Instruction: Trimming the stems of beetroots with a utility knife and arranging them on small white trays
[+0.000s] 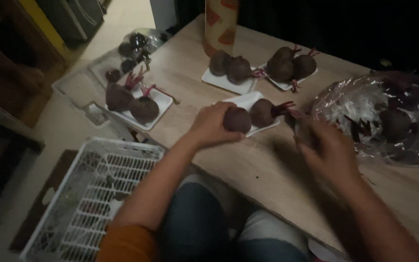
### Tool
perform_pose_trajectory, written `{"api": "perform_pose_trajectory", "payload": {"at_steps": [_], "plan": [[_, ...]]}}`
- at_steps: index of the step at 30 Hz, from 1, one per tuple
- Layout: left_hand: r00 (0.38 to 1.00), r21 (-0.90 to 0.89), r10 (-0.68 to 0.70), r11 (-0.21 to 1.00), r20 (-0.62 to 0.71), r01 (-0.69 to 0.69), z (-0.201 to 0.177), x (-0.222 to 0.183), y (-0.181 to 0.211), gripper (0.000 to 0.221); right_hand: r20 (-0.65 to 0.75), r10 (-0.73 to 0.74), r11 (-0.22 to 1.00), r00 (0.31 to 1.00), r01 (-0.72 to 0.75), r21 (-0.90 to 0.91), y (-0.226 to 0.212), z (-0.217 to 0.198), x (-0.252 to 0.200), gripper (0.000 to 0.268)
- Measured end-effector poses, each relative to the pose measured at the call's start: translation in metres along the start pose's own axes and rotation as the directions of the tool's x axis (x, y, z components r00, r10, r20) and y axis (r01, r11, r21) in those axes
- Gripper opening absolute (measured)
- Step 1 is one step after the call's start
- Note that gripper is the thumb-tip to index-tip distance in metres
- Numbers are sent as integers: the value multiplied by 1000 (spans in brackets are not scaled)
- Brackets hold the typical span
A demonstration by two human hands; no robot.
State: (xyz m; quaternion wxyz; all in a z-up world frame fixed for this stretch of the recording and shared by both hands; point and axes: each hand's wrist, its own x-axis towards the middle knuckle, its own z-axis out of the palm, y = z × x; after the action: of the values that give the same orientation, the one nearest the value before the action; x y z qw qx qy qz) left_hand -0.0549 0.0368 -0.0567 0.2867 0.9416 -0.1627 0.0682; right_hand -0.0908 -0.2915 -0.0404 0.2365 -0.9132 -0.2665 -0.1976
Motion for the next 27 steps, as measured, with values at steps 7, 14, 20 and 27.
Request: {"api": "perform_pose_trajectory", "payload": {"at_steps": [7, 14, 20, 27], "plan": [[995, -108, 42, 993, -92, -52, 26, -5, -19, 94, 141, 81, 950, 987, -34, -309, -41, 11, 131, 42], [978, -130, 73, 986, -195, -100, 23, -9, -18, 89, 730, 220, 961, 647, -16, -275, -24, 67, 204, 76], [970, -204, 13, 977, -243, -64, 21, -12, -15, 84, 798, 275, 958, 537, -225, -178, -35, 54, 198, 69], [979, -225, -13, 974, -203, -33, 17, -14, -11, 84, 632, 419, 892, 652, -424, -154, -35, 36, 198, 79]]}}
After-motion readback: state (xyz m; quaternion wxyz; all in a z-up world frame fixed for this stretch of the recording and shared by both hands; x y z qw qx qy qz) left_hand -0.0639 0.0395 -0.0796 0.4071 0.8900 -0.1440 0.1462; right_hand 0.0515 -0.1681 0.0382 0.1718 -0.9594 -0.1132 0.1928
